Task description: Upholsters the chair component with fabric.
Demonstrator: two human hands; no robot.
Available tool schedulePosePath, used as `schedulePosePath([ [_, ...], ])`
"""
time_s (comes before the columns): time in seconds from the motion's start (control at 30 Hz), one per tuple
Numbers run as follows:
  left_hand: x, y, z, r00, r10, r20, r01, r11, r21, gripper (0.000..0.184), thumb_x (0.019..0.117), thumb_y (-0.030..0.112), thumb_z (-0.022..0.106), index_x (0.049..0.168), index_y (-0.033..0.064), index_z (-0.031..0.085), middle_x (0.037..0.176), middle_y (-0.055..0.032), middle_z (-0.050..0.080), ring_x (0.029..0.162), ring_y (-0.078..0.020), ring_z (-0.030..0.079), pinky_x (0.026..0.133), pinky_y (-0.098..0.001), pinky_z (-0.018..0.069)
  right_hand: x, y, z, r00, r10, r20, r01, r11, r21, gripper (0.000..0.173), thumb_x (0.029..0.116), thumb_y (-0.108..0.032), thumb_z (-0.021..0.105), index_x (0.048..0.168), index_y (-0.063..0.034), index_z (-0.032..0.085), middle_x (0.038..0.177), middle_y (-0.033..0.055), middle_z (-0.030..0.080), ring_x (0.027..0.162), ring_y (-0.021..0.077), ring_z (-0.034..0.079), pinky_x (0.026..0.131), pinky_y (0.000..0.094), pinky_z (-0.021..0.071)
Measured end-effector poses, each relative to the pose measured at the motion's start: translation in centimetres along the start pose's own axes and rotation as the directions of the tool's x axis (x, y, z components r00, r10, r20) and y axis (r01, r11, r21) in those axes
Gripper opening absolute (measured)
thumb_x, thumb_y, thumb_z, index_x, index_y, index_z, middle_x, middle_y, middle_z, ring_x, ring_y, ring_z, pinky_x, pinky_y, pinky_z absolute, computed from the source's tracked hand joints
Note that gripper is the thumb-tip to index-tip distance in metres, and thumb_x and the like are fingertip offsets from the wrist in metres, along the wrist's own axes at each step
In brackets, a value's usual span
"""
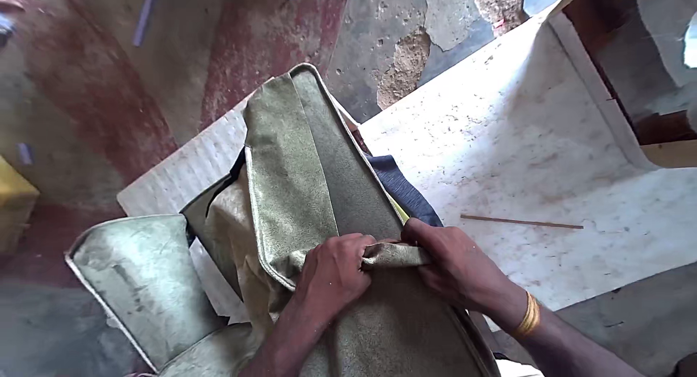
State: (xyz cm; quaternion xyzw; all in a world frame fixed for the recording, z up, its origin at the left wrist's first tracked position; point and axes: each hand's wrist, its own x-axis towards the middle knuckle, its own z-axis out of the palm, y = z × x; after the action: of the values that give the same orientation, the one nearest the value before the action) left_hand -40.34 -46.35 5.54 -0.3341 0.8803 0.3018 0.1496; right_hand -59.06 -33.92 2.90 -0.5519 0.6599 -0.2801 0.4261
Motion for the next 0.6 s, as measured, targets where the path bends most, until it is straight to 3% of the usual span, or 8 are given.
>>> schedulePosePath([
  [0.13, 1.8, -0.4, -1.2, 0.935, -0.158, 0.318, 0.220, 0.961, -0.169, 0.010, 0.0915, 0.018, 0.072, 0.082, 0.0197, 0.071, 0.070, 0.0028, 0.067, 0.066, -0.0151, 0.065, 0.059, -0.0463, 0.0518, 1.8, 1.2, -0.9, 0.948, 0.155, 0.277, -0.231, 0.936, 0.267, 0.003, 0.0930, -0.017, 0.063, 0.095, -0.0160, 0.065, 0.068, -0.0013, 0.058, 0.057, 0.0133, 0.056, 0.049, 0.0364, 0.0450],
  [0.2, 2.8, -1.1, -1.5, 0.914, -0.138, 0.382, 0.267, 0.912, -0.311, 0.004, 0.0950, 0.017, 0.072, 0.097, 0.0199, 0.073, 0.081, 0.0033, 0.071, 0.073, -0.0112, 0.068, 0.066, -0.0413, 0.0573, 2.9, 1.8, -0.6, 0.894, 0.154, 0.421, -0.373, 0.777, 0.507, 0.016, 0.1025, -0.017, 0.057, 0.091, -0.0089, 0.064, 0.070, 0.0030, 0.058, 0.058, 0.0125, 0.054, 0.051, 0.0315, 0.0429],
  [0.27, 3.2, -1.6, -1.4, 0.915, -0.113, 0.387, 0.273, 0.881, -0.387, 0.024, 0.0954, 0.019, 0.073, 0.119, 0.0239, 0.069, 0.095, 0.0036, 0.075, 0.084, -0.0101, 0.072, 0.075, -0.0391, 0.0617, 3.3, 2.0, 0.1, 0.844, 0.141, 0.517, -0.499, 0.559, 0.662, 0.026, 0.1078, -0.016, 0.047, 0.093, -0.0058, 0.066, 0.076, 0.0028, 0.064, 0.065, 0.0078, 0.059, 0.058, 0.0252, 0.0495],
  [0.33, 2.5, -0.9, -1.7, 0.950, -0.156, 0.271, 0.222, 0.947, -0.233, 0.041, 0.0937, 0.040, 0.075, 0.132, 0.0316, 0.062, 0.094, 0.0009, 0.074, 0.080, -0.0165, 0.071, 0.070, -0.0466, 0.0598, 2.9, 1.9, 0.9, 0.806, 0.196, 0.558, -0.587, 0.374, 0.718, 0.029, 0.1093, -0.017, 0.043, 0.096, -0.0064, 0.067, 0.080, 0.0030, 0.068, 0.069, 0.0075, 0.065, 0.061, 0.0246, 0.0557],
  [0.4, -0.1, 1.1, -2.3, 0.996, -0.044, -0.072, 0.048, 0.997, 0.060, 0.059, 0.0951, 0.052, 0.068, 0.145, 0.0248, 0.054, 0.097, -0.0079, 0.071, 0.078, -0.0299, 0.068, 0.066, -0.0562, 0.0548, 2.1, 1.6, 1.9, 0.783, 0.263, 0.563, -0.618, 0.235, 0.750, 0.028, 0.1094, -0.021, 0.044, 0.099, -0.0097, 0.066, 0.083, 0.0024, 0.071, 0.072, 0.0081, 0.069, 0.064, 0.0260, 0.0591],
  [0.47, -3.3, 2.8, -2.6, 0.932, 0.142, -0.333, -0.091, 0.982, 0.164, 0.053, 0.1019, 0.040, 0.059, 0.148, 0.0153, 0.053, 0.125, -0.0151, 0.065, 0.109, -0.0384, 0.061, 0.087, -0.0578, 0.0482, 1.5, 1.4, 2.6, 0.789, 0.280, 0.547, -0.595, 0.124, 0.794, 0.026, 0.1088, -0.021, 0.044, 0.103, -0.0104, 0.067, 0.085, 0.0033, 0.073, 0.074, 0.0091, 0.071, 0.065, 0.0271, 0.0612],
  [0.53, -5.9, 3.9, -1.2, 0.896, 0.186, -0.404, -0.170, 0.983, 0.076, 0.043, 0.1050, 0.039, 0.051, 0.139, 0.0151, 0.062, 0.130, -0.0123, 0.065, 0.118, -0.0326, 0.061, 0.094, -0.0511, 0.0497, 0.9, 1.4, 3.3, 0.799, 0.268, 0.539, -0.564, 0.020, 0.826, 0.030, 0.1090, -0.021, 0.039, 0.103, -0.0123, 0.067, 0.085, 0.0027, 0.073, 0.075, 0.0084, 0.071, 0.066, 0.0270, 0.0610],
  [0.6, -7.2, 4.0, 0.7, 0.943, 0.134, -0.306, -0.140, 0.990, 0.001, 0.057, 0.1023, 0.055, 0.050, 0.141, 0.0142, 0.062, 0.138, -0.0105, 0.063, 0.126, -0.0296, 0.060, 0.102, -0.0491, 0.0508, 0.3, 1.4, 3.9, 0.806, 0.233, 0.544, -0.555, -0.023, 0.832, 0.037, 0.1096, -0.026, 0.033, 0.101, -0.0158, 0.068, 0.085, -0.0004, 0.073, 0.076, 0.0055, 0.070, 0.067, 0.0249, 0.0603],
])
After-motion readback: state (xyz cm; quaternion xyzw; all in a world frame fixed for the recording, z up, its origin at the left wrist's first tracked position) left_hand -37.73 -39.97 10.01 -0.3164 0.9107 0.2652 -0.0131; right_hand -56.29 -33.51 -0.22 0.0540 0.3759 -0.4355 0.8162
